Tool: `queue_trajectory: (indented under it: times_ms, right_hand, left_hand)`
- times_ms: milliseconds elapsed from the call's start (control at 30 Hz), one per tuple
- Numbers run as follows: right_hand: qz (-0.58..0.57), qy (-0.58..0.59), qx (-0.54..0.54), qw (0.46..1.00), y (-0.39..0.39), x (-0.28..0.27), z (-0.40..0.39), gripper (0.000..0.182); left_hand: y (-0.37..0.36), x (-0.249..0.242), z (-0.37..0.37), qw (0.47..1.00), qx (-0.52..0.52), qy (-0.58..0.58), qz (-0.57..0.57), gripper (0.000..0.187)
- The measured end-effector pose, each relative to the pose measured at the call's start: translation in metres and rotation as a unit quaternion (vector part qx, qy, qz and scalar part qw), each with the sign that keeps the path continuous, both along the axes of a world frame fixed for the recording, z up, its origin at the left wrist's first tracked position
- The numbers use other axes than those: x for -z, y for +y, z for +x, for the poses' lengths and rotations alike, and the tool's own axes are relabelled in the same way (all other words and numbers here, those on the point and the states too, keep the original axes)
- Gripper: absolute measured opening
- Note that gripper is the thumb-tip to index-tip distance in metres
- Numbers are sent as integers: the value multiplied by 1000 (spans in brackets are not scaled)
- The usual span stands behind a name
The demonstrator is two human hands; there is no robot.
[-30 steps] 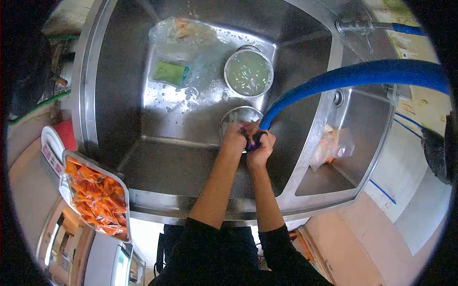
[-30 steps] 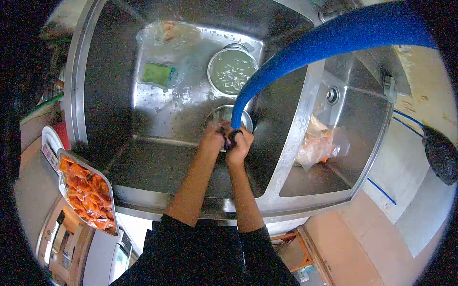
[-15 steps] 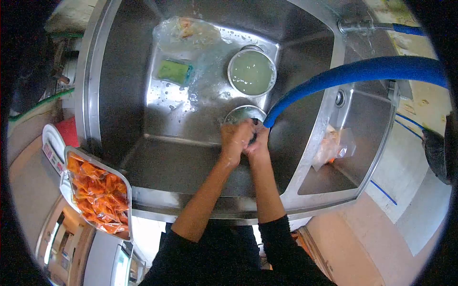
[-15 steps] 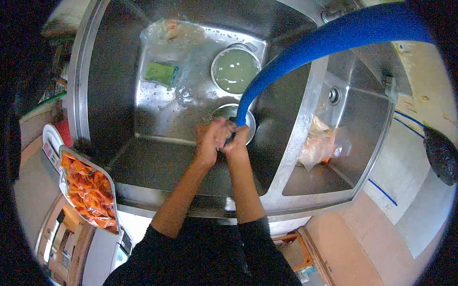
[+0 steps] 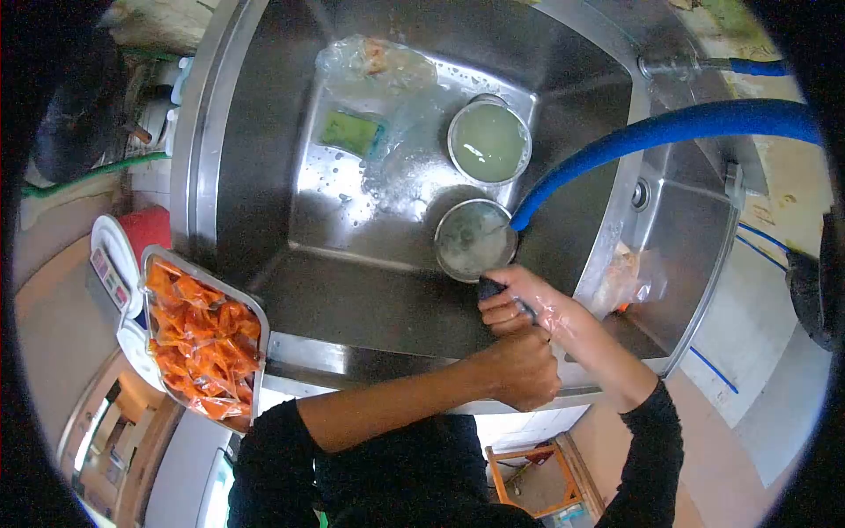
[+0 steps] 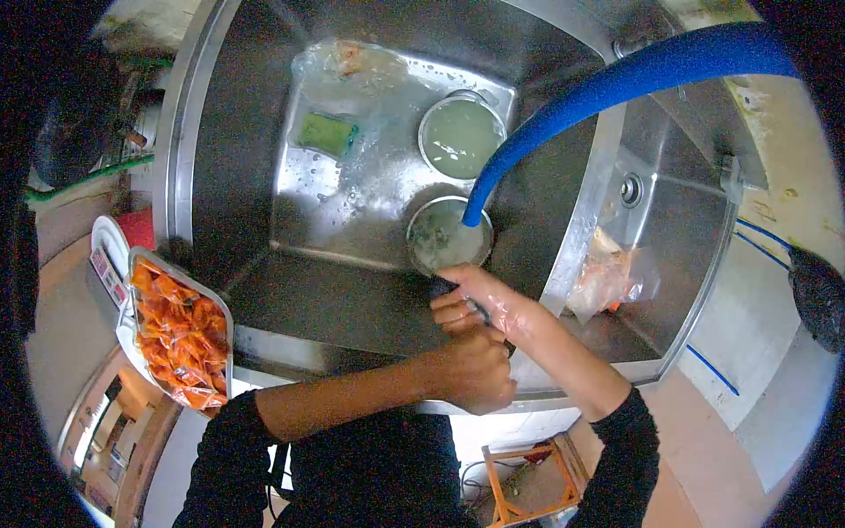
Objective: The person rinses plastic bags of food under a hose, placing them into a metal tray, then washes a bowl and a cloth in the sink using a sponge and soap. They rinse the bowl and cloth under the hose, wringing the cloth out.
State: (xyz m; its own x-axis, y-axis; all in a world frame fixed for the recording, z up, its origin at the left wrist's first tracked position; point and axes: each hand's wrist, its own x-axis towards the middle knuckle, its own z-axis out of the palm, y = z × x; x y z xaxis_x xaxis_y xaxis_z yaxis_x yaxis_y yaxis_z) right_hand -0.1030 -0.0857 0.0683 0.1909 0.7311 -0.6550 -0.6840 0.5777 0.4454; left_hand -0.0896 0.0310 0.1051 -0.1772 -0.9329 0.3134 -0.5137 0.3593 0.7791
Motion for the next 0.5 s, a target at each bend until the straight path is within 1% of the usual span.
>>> queue_trajectory:
  times_ms: [33, 100, 133, 167, 233, 267, 300, 333, 367, 400, 433, 467, 500]
  right_hand:
    - [-1, -1, -1, 1000, 1, 9, -8, 33]
    - [-170, -22, -85, 982, 10, 11, -4, 28]
    - [-271, 16, -153, 950, 14, 15, 3, 23]
    - [-269, 14, -155, 951, 13, 23, 9, 23]
    - [-364, -63, -171, 913, 12, 43, 13, 31]
    - [-366, -64, -171, 913, 12, 58, 11, 31]
    - [-395, -122, -234, 880, 15, 77, 4, 30]
    - [-419, -179, -296, 840, 19, 90, -3, 30]
    - [-421, -179, -297, 838, 24, 95, -7, 30]
    - [-571, -318, -400, 642, 33, 98, -10, 31]
    - [-670, -429, -465, 387, 41, 100, -7, 33]
    - [-671, -433, -464, 384, 47, 98, 3, 33]
    - [-654, -360, -488, 452, 54, 91, 11, 35]
  left_hand:
    - [0, 5, -7, 997, 50, -50, 11, 22]
    - [-5, 33, -22, 998, 51, -34, 0, 22]
    - [-6, 47, -28, 999, 51, -16, -7, 22]
    - [-11, 60, -28, 999, 49, -17, -5, 22]
    - [-20, 80, -25, 985, 61, -159, -32, 23]
    - [-26, 86, -21, 985, 61, -160, -33, 23]
    - [-30, 90, -18, 979, 127, -152, 43, 15]
    - [-30, 92, -20, 964, 192, -141, 118, 12]
    - [-28, 102, -25, 965, 191, -142, 115, 12]
    - [-22, 119, -34, 977, 126, -36, 169, 16]
    - [-15, 141, -40, 971, 61, 68, 219, 20]
    - [-10, 160, -44, 948, -9, 171, 267, 25]
    - [-6, 177, -49, 948, -10, 172, 266, 25]
